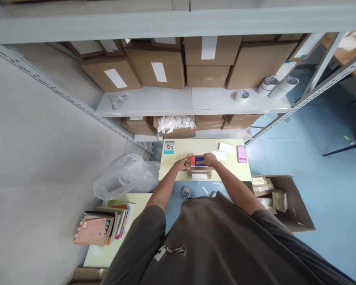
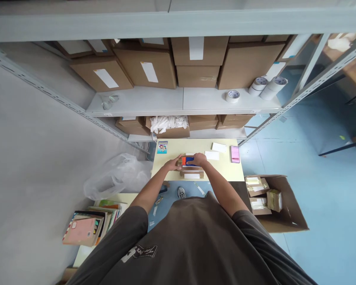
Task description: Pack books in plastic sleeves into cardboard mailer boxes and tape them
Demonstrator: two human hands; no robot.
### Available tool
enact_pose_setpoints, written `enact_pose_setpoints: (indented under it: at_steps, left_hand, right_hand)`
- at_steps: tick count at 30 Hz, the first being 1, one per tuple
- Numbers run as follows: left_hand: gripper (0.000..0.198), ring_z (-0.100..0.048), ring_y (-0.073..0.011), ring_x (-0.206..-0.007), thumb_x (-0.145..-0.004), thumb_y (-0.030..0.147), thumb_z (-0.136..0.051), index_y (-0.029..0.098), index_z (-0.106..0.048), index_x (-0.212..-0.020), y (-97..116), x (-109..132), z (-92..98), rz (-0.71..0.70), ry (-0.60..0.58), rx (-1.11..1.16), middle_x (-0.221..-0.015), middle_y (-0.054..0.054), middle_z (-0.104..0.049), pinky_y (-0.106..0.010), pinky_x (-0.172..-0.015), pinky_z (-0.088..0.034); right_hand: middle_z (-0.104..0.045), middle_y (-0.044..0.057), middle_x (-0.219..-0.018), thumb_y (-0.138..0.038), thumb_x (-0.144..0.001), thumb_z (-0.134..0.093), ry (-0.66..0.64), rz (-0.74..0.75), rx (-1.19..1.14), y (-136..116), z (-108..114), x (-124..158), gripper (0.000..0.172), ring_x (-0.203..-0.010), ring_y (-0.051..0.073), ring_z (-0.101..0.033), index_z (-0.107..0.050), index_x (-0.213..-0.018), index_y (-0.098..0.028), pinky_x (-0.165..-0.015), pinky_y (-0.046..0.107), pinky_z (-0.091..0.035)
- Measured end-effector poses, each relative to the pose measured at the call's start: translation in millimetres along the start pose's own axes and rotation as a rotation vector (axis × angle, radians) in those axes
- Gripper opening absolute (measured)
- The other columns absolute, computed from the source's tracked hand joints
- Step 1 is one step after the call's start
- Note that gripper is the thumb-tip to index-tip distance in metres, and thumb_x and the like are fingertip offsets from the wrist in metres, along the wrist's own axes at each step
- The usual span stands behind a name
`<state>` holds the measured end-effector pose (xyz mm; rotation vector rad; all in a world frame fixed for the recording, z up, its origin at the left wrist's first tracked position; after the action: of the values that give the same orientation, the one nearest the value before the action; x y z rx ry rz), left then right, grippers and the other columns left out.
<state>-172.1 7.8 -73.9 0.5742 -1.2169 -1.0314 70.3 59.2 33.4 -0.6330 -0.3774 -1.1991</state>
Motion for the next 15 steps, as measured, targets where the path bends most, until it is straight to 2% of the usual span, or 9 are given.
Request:
enact_pose_setpoints:
  at_steps: [2,4,9,11,13,15]
  left_hand:
    - [0.104,-0.076,-0.0283,-0.092,-0.037,0.012,-0.099,0.032,-0.072,-0.136,1,1,-2.3,0.039,-0.039,-0.063,-0.086,0.001,-0.078,-0.031,-0.092,-0.052]
    - [0.106,-0.075,-0.0259,-0.086,-0.038,0.012,-0.098,0.032,-0.07,-0.138,4,2,-1.9,0.049,-0.047,-0.101,-0.082,0.003,-0.076,-0.029,-0.088,-0.053]
    - [0.108,-0.075,-0.0265,-0.091,-0.048,0.014,-0.097,0.029,-0.063,-0.149,10,4,-5.3,0.042,-0.088,-0.173,-0.093,-0.001,-0.079,-0.025,-0.084,-0.052]
    - [0.109,-0.074,-0.0267,-0.095,-0.056,0.019,-0.096,0.029,-0.055,-0.157,11,6,-7.7,0.023,-0.104,-0.25,-0.105,-0.003,-0.08,-0.025,-0.084,-0.051]
    - [0.11,-0.073,-0.0262,-0.098,-0.064,0.024,-0.094,0.029,-0.046,-0.163,12,8,-10.1,0.007,-0.133,-0.335,-0.12,-0.005,-0.078,-0.026,-0.085,-0.052]
    - [0.112,-0.071,-0.0266,-0.104,-0.07,0.029,-0.091,0.028,-0.037,-0.168,15,10,-12.1,0.001,-0.172,-0.404,-0.135,-0.008,-0.074,-0.028,-0.089,-0.052]
  right_hand:
    - [-0.08,0.018,-0.109,-0.091,-0.073,-0.072,0.003,-0.026,-0.002,27,6,4,0.08,-0.1,0.032,-0.075,-0.08,-0.108,-0.019,-0.076,0.033,-0.054]
    - [-0.08,0.018,-0.107,-0.091,-0.071,-0.074,0.006,-0.044,0.007,66,13,11,0.08,-0.098,0.033,-0.075,-0.08,-0.103,-0.018,-0.074,0.034,-0.054]
    - [-0.079,0.021,-0.1,-0.086,-0.067,-0.082,0.047,-0.158,0.018,191,21,45,0.074,-0.094,0.035,-0.075,-0.081,-0.093,-0.017,-0.072,0.036,-0.052]
    - [-0.078,0.021,-0.1,-0.084,-0.069,-0.082,0.048,-0.222,0.027,230,21,58,0.072,-0.094,0.034,-0.075,-0.081,-0.094,-0.016,-0.073,0.035,-0.052]
    - [-0.078,0.021,-0.101,-0.081,-0.072,-0.081,0.044,-0.268,0.03,249,20,64,0.072,-0.096,0.033,-0.075,-0.08,-0.099,-0.015,-0.076,0.034,-0.053]
    - [-0.078,0.021,-0.105,-0.077,-0.074,-0.082,0.055,-0.293,0.039,247,17,61,0.072,-0.1,0.033,-0.075,-0.079,-0.106,-0.013,-0.079,0.033,-0.054]
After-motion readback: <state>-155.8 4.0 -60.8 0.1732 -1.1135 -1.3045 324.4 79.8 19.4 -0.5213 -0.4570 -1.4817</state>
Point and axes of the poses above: each hand's wrist, its own x-axis away from the middle knuckle, its own z-axis out of the back of the hand, y = z × x, the point moved 5 cm from there along -x, towards the middle knuckle
